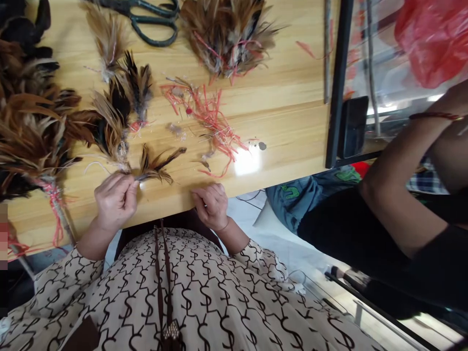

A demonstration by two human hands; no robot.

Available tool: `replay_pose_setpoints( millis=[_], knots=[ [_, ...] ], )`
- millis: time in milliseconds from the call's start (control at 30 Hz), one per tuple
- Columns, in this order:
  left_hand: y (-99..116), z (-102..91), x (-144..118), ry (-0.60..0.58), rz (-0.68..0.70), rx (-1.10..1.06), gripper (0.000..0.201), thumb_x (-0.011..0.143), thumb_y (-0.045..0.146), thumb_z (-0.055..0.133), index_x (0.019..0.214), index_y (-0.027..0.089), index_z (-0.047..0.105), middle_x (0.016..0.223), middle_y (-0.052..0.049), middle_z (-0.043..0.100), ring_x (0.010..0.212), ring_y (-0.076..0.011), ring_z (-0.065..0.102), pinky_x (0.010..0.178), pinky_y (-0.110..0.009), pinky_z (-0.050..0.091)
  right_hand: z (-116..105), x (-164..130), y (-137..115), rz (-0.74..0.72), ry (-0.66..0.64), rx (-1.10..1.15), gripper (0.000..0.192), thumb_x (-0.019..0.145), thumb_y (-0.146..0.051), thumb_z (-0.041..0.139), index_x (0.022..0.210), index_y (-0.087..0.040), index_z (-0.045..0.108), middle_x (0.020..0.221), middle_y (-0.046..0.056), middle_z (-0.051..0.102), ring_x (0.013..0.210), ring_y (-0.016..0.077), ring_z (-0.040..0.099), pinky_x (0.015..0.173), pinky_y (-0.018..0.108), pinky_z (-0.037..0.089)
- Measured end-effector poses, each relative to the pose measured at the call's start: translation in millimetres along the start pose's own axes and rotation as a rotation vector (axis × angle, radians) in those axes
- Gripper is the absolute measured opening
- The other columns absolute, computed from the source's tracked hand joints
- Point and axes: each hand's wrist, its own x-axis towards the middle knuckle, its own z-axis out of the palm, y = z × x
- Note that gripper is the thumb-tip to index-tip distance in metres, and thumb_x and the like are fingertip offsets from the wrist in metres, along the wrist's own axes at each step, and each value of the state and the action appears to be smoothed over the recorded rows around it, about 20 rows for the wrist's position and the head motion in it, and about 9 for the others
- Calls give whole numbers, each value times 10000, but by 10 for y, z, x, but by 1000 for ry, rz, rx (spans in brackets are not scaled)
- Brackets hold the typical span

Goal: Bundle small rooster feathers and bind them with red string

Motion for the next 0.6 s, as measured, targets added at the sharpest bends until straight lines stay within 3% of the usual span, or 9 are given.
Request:
replay_pose_setpoints(
  millis=[267, 467, 600],
  knots=[
    [19, 15, -34, 4, 13, 14, 203, 802, 242, 512, 619, 200, 589, 583, -29, 584, 564, -152, 524, 584, -286, 442, -1, -19, 3, 21, 18, -19, 150, 873, -129, 493, 951, -203, 599, 691, 20, 633, 645, 155, 526, 640, 314, 362],
    [58, 73, -84, 103, 258, 85, 133, 794, 112, 523, 718, 186, 602, 603, -12, 612, 554, -132, 546, 573, -257, 457, -36, 36, -10, -26, 52, -61, 146, 854, -103, 508, 946, -195, 574, 653, 5, 607, 604, 147, 513, 606, 298, 367],
    [66, 119, -137, 135, 344, 154, 115, 783, 63, 543, 797, 169, 587, 637, -19, 617, 581, -139, 560, 585, -256, 473, -55, 58, -18, -42, 65, -71, 145, 848, -81, 505, 916, -194, 564, 641, 0, 595, 592, 143, 508, 592, 290, 377]
  ],
)
